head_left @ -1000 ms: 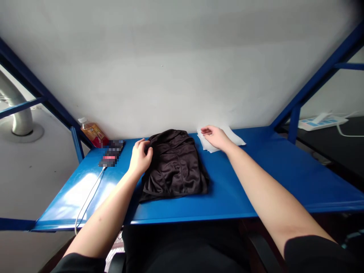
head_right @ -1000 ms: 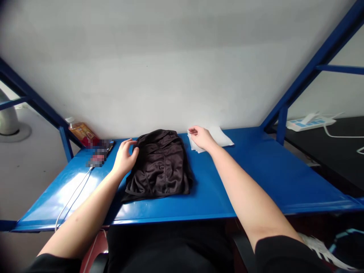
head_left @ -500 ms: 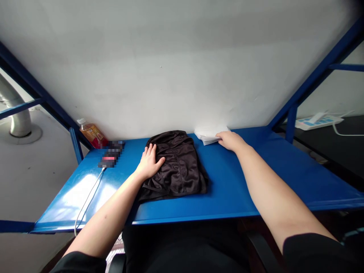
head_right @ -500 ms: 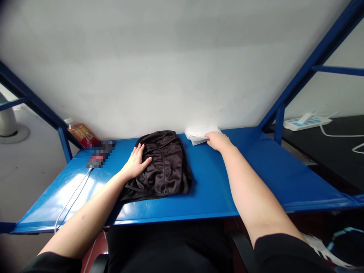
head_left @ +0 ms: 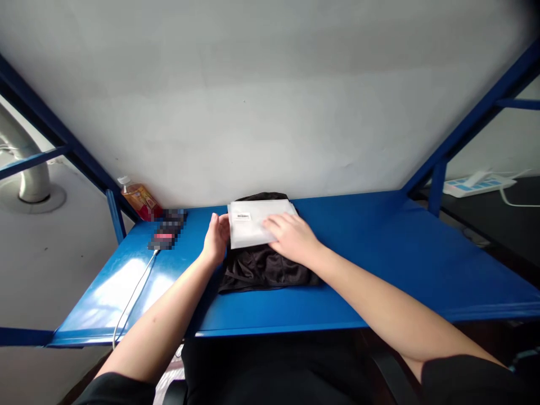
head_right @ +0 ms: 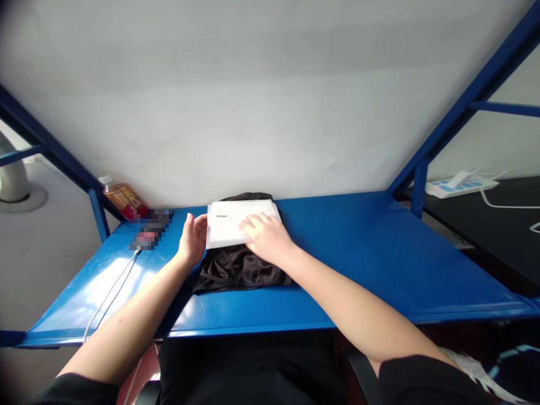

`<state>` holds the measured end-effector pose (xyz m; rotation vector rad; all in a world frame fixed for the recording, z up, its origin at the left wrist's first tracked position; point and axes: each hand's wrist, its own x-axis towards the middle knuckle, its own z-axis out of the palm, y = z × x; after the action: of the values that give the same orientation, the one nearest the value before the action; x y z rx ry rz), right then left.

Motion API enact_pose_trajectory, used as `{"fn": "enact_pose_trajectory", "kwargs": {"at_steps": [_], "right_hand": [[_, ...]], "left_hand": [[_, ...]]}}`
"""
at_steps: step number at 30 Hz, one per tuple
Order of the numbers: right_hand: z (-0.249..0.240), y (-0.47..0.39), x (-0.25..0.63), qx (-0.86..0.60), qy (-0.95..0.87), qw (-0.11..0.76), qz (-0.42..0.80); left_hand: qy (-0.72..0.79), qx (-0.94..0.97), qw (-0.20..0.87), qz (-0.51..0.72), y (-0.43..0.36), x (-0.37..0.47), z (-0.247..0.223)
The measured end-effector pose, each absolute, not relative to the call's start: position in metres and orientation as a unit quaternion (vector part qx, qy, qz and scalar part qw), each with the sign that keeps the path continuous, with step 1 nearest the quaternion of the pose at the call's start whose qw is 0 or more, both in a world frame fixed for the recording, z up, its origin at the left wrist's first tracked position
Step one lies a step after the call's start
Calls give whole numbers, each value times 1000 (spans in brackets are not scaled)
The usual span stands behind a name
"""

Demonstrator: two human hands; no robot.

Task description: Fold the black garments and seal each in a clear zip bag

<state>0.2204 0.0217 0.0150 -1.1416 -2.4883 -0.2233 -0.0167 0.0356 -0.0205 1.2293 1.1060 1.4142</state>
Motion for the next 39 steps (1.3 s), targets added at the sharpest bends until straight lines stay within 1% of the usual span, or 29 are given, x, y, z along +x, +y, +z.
{"fn": "enact_pose_trajectory", "kwargs": {"at_steps": [2,3,5,6,9,11,14,16,19,21,27,30,34,39], "right_hand": [[6,19,213,-397,-904,157,-20],[3,21,213,-396,-905,152,9],[-2,28,220,-415,-890,184,50],[-4,33,225,-439,-869,222,58],[-9,50,239,-533,-754,374,89],[-12,58,244,-548,-673,459,191],[-11,62,243,-458,-588,523,414],[-6,58,239,-396,-551,559,477],[1,51,235,-378,-514,600,483],[2,48,235,-389,-508,601,479],[-7,48,237,-391,-569,582,430],[-12,49,239,-400,-583,589,392],[-22,55,241,-423,-609,552,382],[-37,67,244,-466,-612,506,390]], "left_hand": [[457,450,530,555,34,-16,-20],[462,428,559,539,34,-15,-21],[475,406,589,512,36,-13,-23],[478,407,588,510,37,-13,-24],[468,442,536,546,38,-12,-25],[448,487,484,573,38,-13,-24],[425,558,406,586,34,-17,-22],[424,593,360,582,31,-20,-20],[424,621,315,578,25,-22,-19],[425,628,308,575,22,-20,-17],[425,591,364,581,13,-9,-9],[428,584,372,582,13,-7,-9],[447,586,370,566,21,-11,-17],[464,589,403,524,33,-14,-28]]}}
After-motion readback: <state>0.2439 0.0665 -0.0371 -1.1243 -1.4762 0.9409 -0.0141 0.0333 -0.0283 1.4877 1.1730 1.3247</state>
